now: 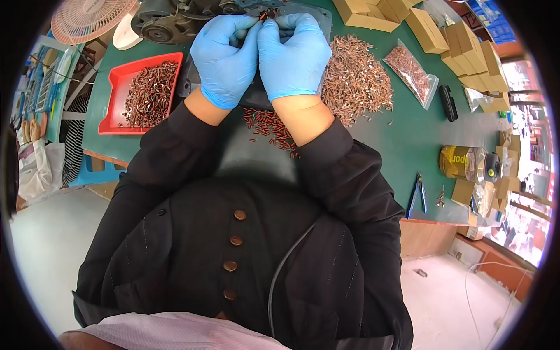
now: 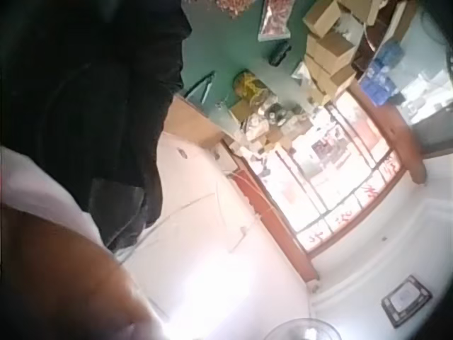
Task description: Assemble small electronic components using a manual press at a workstation.
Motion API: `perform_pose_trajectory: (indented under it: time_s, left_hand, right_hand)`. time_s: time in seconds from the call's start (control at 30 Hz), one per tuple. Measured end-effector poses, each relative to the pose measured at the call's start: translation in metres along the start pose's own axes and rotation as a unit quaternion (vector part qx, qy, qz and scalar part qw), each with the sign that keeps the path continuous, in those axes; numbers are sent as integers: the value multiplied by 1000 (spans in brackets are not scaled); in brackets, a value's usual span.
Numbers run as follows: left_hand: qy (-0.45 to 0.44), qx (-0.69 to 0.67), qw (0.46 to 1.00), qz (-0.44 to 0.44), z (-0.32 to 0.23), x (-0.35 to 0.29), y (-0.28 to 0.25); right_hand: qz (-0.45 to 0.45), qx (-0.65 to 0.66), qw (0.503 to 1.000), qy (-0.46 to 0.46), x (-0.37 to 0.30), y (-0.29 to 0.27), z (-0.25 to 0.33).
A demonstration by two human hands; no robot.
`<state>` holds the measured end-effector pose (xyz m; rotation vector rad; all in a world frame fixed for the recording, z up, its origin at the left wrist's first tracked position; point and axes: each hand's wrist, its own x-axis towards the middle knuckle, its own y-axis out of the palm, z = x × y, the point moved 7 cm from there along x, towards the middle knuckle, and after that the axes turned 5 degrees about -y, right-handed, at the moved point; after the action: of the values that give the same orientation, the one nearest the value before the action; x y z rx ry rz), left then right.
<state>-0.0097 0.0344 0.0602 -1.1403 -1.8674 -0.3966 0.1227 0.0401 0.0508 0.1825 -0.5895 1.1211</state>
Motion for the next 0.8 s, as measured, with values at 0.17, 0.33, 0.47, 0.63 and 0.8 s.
perform_pose_trajectory:
  time_s: [0.17,0.33,0.47,0.63,0.8]
  left_hand:
    - [5,9,1000,-5,7,6,9]
    - [-6,11,1000,-10,-4,2,0]
    - [-33,22,999,18,-16,0,-12]
    - [-232,-168,956,70,-26,-14,-34]
    - [-500,-490,696,160,-34,-57,-48]
  right_hand:
    - [-18,8,1000,-5,9,3,-8]
    - [-12,27,1000,5,-1,-1,1]
    - [6,64,998,8,-12,-9,7]
    - [19,97,995,34,-32,-44,16]
    - [90,56,993,54,-62,-77,23]
